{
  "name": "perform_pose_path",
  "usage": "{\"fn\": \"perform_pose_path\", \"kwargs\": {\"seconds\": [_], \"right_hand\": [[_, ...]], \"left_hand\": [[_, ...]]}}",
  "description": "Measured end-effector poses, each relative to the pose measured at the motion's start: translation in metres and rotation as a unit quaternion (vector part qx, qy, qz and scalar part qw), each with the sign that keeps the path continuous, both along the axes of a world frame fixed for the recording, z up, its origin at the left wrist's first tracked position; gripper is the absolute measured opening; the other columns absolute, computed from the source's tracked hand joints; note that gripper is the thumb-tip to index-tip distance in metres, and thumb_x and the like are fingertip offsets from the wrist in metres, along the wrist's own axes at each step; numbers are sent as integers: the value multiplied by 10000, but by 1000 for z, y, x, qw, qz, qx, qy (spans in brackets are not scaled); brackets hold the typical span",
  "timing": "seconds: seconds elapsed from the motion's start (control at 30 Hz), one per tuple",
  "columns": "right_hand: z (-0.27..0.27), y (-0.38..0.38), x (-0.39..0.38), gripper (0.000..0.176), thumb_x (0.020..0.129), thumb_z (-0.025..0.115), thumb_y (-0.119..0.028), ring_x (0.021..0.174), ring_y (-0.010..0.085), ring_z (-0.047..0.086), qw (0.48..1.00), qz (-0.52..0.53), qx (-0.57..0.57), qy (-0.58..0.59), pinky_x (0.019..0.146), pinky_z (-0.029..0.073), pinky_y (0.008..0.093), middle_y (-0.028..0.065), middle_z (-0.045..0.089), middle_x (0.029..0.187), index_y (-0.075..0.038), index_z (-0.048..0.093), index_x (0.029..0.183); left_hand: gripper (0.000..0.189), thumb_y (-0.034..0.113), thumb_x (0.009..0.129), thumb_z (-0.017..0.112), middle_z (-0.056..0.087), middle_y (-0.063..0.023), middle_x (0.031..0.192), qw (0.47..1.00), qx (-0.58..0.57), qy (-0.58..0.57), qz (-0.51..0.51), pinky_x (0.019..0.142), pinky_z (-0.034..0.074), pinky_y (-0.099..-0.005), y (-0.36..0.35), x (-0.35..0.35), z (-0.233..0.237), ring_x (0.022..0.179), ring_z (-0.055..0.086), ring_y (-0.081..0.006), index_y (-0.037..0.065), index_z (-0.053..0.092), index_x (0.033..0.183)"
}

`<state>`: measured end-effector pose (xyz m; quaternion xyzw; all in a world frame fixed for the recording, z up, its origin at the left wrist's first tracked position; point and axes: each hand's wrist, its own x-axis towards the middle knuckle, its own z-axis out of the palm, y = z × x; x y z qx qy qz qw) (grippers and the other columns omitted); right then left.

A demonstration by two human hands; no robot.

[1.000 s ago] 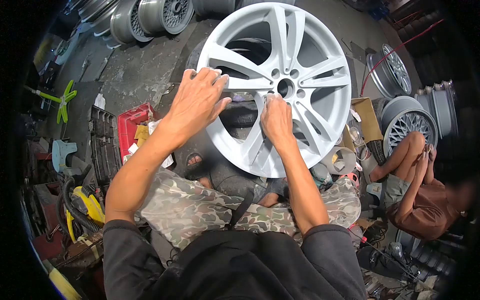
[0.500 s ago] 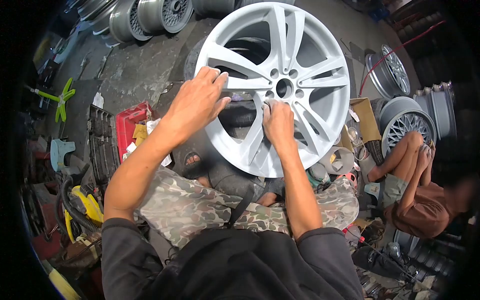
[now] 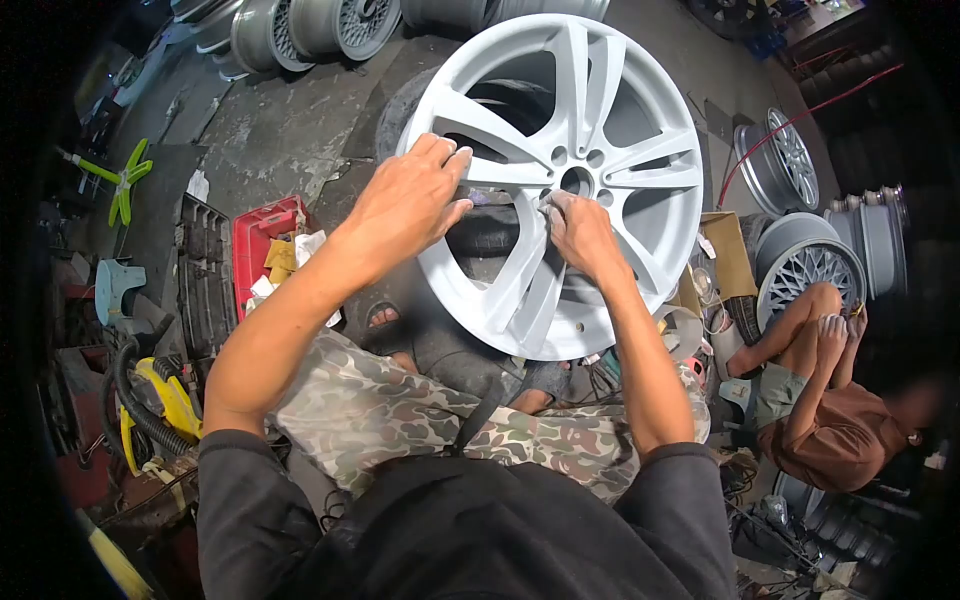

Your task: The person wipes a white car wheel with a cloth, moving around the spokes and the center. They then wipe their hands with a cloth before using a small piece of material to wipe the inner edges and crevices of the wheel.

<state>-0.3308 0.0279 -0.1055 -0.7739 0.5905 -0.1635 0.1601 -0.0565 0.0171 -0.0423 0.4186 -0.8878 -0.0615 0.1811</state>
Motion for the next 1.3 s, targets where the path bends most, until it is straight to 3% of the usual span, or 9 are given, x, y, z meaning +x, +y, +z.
{"fn": "perform_pose_path", "kwargs": {"seconds": [0.07,0.13,0.27,0.33,0.43,0.57,0.7,1.03,1.3], "right_hand": [[-11,-2,1,188,937,590,-84,873,395,700,997,-48,53,-37,778,546,435,224,721,945,-25,739,1035],[-37,-5,2,210,958,602,-124,806,333,701,917,-196,152,-313,751,533,394,220,717,896,-30,759,1062],[-25,-1,7,221,1024,597,-153,710,139,569,902,-206,180,-333,682,494,355,52,618,697,-3,715,1134],[-11,3,4,202,946,622,-118,758,326,691,987,-82,79,-117,717,541,403,206,711,885,-37,754,1077],[-4,-8,-14,163,933,649,-85,795,343,696,990,122,-49,50,729,533,451,158,705,862,13,694,1055],[10,-19,-22,155,894,627,-54,871,412,676,960,153,-16,233,767,532,492,182,692,974,-18,689,1032],[4,-16,-27,168,882,655,-63,880,403,677,988,136,-60,50,780,549,484,177,689,970,-33,679,1045],[5,-20,-25,202,953,622,-190,929,392,697,993,102,24,-48,843,547,471,167,738,1010,-42,732,1033],[-13,32,2,175,961,617,-146,843,434,704,996,15,-62,54,763,555,509,240,724,941,-21,724,1020]], "left_hand": [[470,197,877,770,613,-177,1155,1000,3,-2,4,900,553,-445,1,-1,1,1149,589,-341,-42,590,1240],[470,199,877,771,611,-176,1153,1000,5,-4,2,901,554,-444,0,-2,1,1148,589,-341,-41,591,1239],[475,206,877,775,609,-173,1151,1000,6,-20,7,902,556,-438,-1,-2,0,1146,588,-337,-41,590,1239],[480,207,876,776,609,-177,1161,1000,7,-15,6,907,555,-437,0,-1,-1,1152,586,-338,-41,592,1243],[492,206,874,777,609,-185,1183,1000,7,-13,4,918,553,-435,-2,0,0,1167,582,-341,-42,592,1257],[514,203,873,777,608,-195,1221,1000,13,-13,3,940,548,-434,-1,0,0,1190,577,-343,-44,589,1283],[524,203,870,779,607,-194,1235,1000,-1,-4,-5,948,546,-433,0,4,-3,1193,577,-340,-43,586,1291],[527,208,859,790,604,-184,1237,1000,9,-27,9,939,549,-430,-3,0,2,1193,578,-332,-30,595,1287],[538,207,854,794,605,-182,1230,1000,1,-16,6,923,556,-433,-1,1,1,1189,580,-331,-23,590,1296]]}}
